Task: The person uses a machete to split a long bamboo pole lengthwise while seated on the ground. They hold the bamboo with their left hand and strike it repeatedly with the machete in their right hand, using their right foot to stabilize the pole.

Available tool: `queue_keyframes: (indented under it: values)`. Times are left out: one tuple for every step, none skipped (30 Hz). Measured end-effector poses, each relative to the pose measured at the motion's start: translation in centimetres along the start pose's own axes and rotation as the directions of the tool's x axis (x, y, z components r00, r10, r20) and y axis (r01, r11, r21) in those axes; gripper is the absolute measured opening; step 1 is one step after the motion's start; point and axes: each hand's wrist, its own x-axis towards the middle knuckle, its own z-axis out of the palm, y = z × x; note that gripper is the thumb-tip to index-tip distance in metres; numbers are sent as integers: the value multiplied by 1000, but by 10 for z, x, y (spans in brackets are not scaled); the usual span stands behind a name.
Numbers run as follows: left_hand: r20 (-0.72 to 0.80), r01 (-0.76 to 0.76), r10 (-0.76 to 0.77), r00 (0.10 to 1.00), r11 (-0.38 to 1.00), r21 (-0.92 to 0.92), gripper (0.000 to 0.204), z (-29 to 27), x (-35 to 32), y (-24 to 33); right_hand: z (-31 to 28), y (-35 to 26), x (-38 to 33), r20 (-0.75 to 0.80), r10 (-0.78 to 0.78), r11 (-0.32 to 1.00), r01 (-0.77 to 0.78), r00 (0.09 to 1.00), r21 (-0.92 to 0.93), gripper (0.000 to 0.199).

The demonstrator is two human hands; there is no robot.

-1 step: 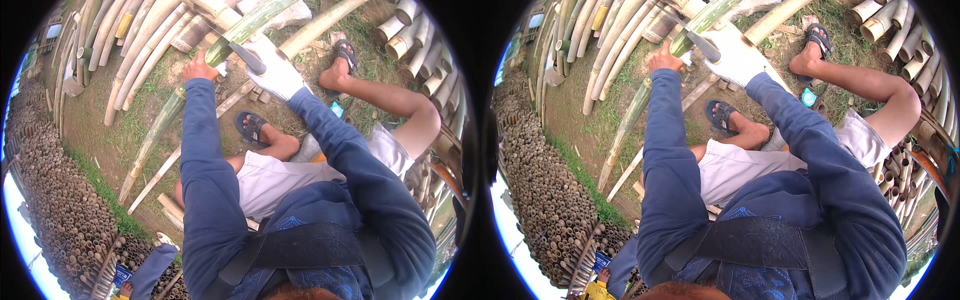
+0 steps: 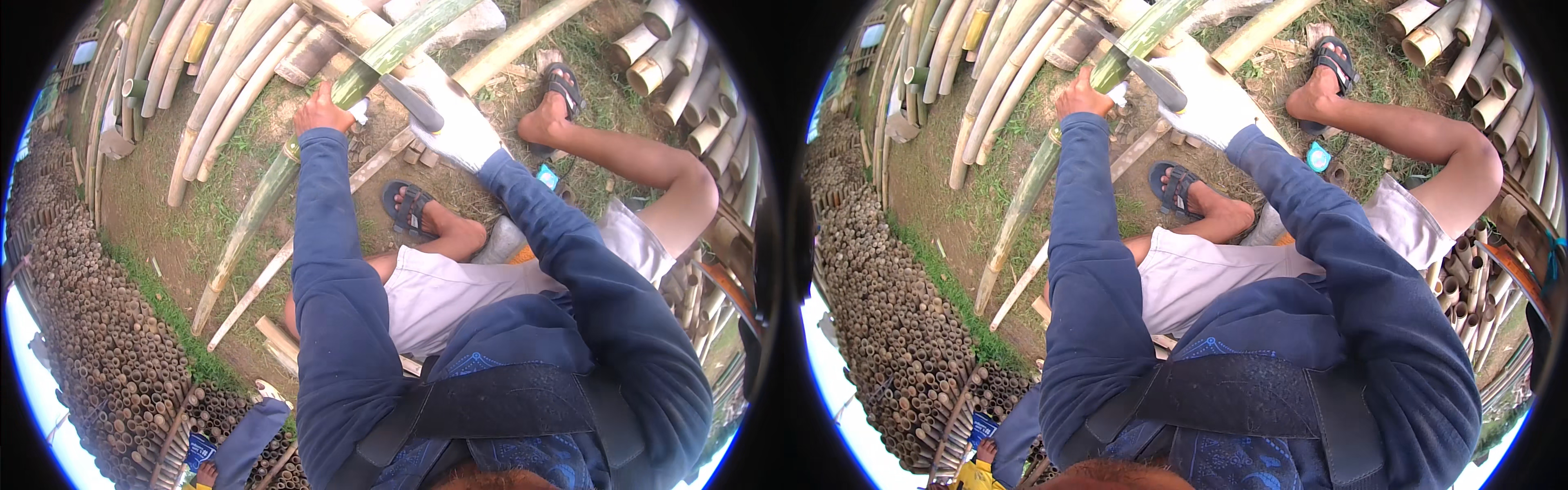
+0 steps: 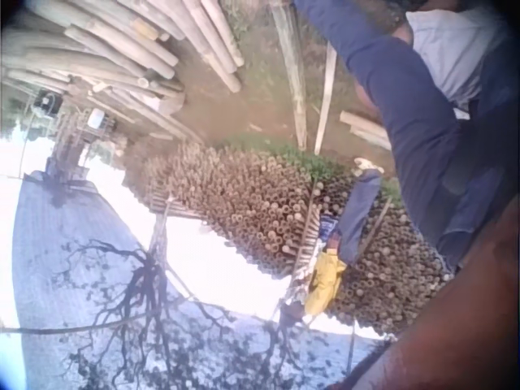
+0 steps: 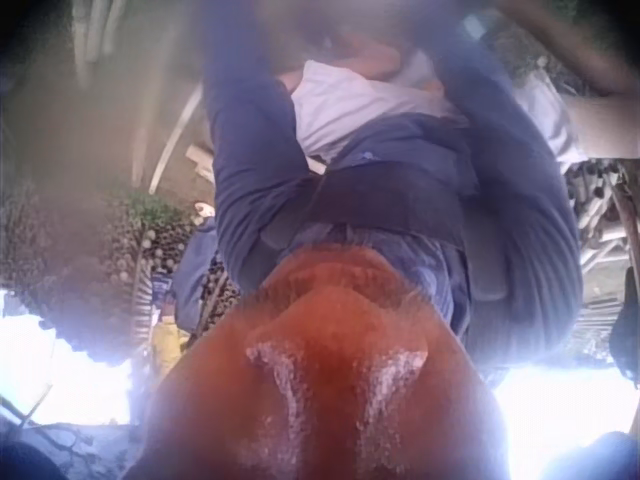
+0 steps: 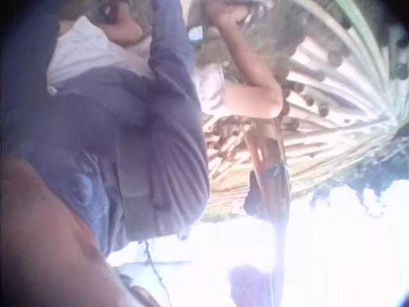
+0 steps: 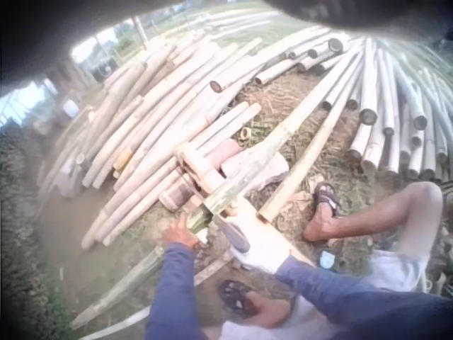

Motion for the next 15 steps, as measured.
queue_keyframes:
  values:
    - [5,7,-7,1000,1000,-24,83,-7,-4,3,-7,8,-21,22,-1,1000,1,1000,13,57]
    - [5,21,-21,1000,999,-47,80,-11,-3,1,-14,12,-48,-10,-74,997,74,997,17,61]
    - [40,38,-37,998,999,-21,87,-8,-4,-3,-25,14,-82,32,-66,993,62,997,98,66]
    - [75,41,-40,996,999,-21,86,-5,-8,-7,-45,0,-120,246,240,894,-312,939,321,69]
    - [95,47,-45,994,999,-20,85,-6,-8,-8,-57,9,-159,150,98,971,-127,984,203,68]
    - [98,58,-55,994,998,-26,84,-5,2,-11,-72,0,-176,174,152,977,-175,973,124,69]
    - [74,27,-25,997,999,-23,81,-4,0,-10,-79,-7,-186,168,153,980,-171,974,104,69]
    - [81,42,-40,996,999,-19,80,-1,-3,-8,-79,-2,-178,172,146,979,-167,974,115,68]
    - [89,40,-40,995,999,-5,79,-2,-4,-5,-68,1,-166,162,147,976,-170,976,135,67]
    - [82,34,-35,996,999,13,78,-4,3,-5,-51,7,-143,141,138,974,-160,980,158,67]
    - [58,25,-26,998,1000,16,73,2,4,-9,-32,1,-95,94,126,968,-143,988,207,64]
    - [64,37,-38,997,999,4,72,-2,1,-6,-11,12,-53,53,46,985,-54,998,161,60]
    - [63,49,-48,997,999,-9,71,-6,1,-1,-5,2,-11,119,27,1000,-28,992,2,55]
    - [52,46,-44,998,998,-32,69,-12,9,13,7,6,16,33,40,998,-38,999,-45,54]
    - [28,34,-34,999,999,-18,67,-6,13,6,21,10,40,-44,-49,996,46,998,-75,61]
